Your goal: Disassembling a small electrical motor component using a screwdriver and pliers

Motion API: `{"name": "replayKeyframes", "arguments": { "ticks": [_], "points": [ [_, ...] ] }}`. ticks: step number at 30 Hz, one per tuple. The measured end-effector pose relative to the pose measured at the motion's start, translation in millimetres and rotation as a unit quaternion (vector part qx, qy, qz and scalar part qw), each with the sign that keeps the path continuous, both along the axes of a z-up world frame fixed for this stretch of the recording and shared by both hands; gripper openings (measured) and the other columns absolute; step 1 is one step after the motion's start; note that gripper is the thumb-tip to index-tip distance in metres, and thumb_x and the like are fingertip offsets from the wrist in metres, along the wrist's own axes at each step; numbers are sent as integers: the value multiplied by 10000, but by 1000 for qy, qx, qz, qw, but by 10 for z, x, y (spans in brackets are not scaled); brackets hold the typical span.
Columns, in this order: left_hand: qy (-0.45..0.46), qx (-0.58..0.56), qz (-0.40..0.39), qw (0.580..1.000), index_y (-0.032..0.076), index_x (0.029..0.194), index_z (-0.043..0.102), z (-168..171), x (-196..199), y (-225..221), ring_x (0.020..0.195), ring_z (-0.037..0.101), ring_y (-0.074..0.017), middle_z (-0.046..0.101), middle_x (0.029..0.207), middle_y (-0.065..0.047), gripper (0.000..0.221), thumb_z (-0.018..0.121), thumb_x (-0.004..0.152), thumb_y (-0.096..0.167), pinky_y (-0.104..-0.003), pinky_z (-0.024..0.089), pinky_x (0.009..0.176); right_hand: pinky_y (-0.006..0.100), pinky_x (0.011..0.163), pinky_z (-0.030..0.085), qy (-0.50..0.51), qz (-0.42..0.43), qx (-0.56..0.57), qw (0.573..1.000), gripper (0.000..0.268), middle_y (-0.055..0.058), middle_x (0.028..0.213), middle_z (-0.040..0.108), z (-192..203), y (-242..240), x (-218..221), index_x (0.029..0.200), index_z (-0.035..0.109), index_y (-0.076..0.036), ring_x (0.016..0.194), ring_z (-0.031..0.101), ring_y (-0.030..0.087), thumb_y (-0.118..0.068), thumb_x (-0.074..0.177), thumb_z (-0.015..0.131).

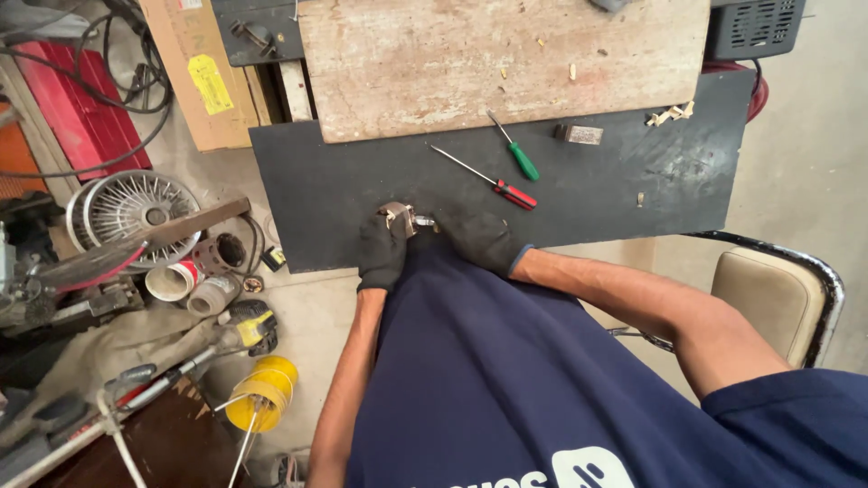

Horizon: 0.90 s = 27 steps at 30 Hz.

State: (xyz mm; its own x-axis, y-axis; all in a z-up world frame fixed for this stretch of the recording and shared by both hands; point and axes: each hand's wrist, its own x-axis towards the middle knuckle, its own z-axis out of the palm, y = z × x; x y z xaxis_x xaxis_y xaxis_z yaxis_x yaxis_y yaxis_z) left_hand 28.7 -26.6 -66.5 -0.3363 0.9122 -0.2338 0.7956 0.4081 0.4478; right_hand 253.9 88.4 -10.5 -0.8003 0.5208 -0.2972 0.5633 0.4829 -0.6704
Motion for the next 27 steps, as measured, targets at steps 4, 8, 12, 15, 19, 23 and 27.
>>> {"name": "replayKeyframes", "arguments": {
  "ticks": [4, 8, 12, 15, 19, 23, 27],
  "points": [
    [-30, 9, 3, 999, 51, 888, 564, 311, -10, 201, 729, 705, -441, 649, 757, -190, 498, 425, 1057, 498, -473, 591, 514, 412, 1150, 352, 21, 8, -3, 1000, 487, 142, 1295, 632, 39, 89, 31, 1407, 587, -130, 1256, 567, 295, -446, 1051, 484],
    [-68, 26, -6, 997, 4, 991, 582, 594, 8, 179, 805, 689, -498, 667, 833, -269, 475, 409, 1063, 440, -556, 589, 585, 368, 1077, 410, 47, 9, 6, 999, 431, 96, 1181, 660, 141, 63, 88, 1337, 631, -169, 1160, 610, 275, -462, 1052, 494],
    [-91, 37, 14, 995, 30, 1172, 610, 480, 39, 229, 963, 697, -478, 726, 1030, -261, 467, 451, 1055, 453, -569, 602, 765, 324, 1004, 467, 82, 18, 26, 996, 385, 50, 1066, 689, 211, 253, 49, 1267, 675, -207, 1063, 652, 255, -478, 1052, 505],
    [-108, -11, 35, 994, 12, 1155, 633, 270, -80, 131, 1031, 681, -476, 713, 1095, -280, 503, 455, 1058, 473, -546, 601, 848, 294, 955, 505, 98, 17, 42, 994, 361, 20, 990, 707, 295, 290, 86, 1220, 705, -233, 998, 680, 242, -489, 1053, 512],
    [-131, -175, 106, 970, 99, 1139, 685, 588, -7, 323, 1139, 678, -385, 730, 1167, -182, 608, 476, 993, 651, -504, 554, 992, 331, 919, 534, 40, 33, 86, 995, 431, -51, 1018, 729, 465, 291, 0, 1294, 651, -369, 1030, 694, 197, -631, 1017, 450],
    [14, -89, 165, 982, 116, 870, 774, 457, 173, 373, 870, 736, -323, 753, 843, -120, 569, 577, 966, 641, -388, 601, 754, 331, 739, 571, -9, 6, 132, 991, 389, -90, 873, 735, 381, 204, -49, 1244, 620, -442, 856, 717, 168, -664, 989, 426],
    [206, -12, 153, 967, 206, 642, 745, 6, 257, 315, 525, 705, -244, 673, 543, -58, 552, 500, 1010, 536, -309, 547, 463, 359, 589, 549, -50, -24, 162, 985, 348, -110, 759, 701, 285, 102, -102, 1103, 662, -440, 690, 704, 170, -671, 968, 440]
  ]
}}
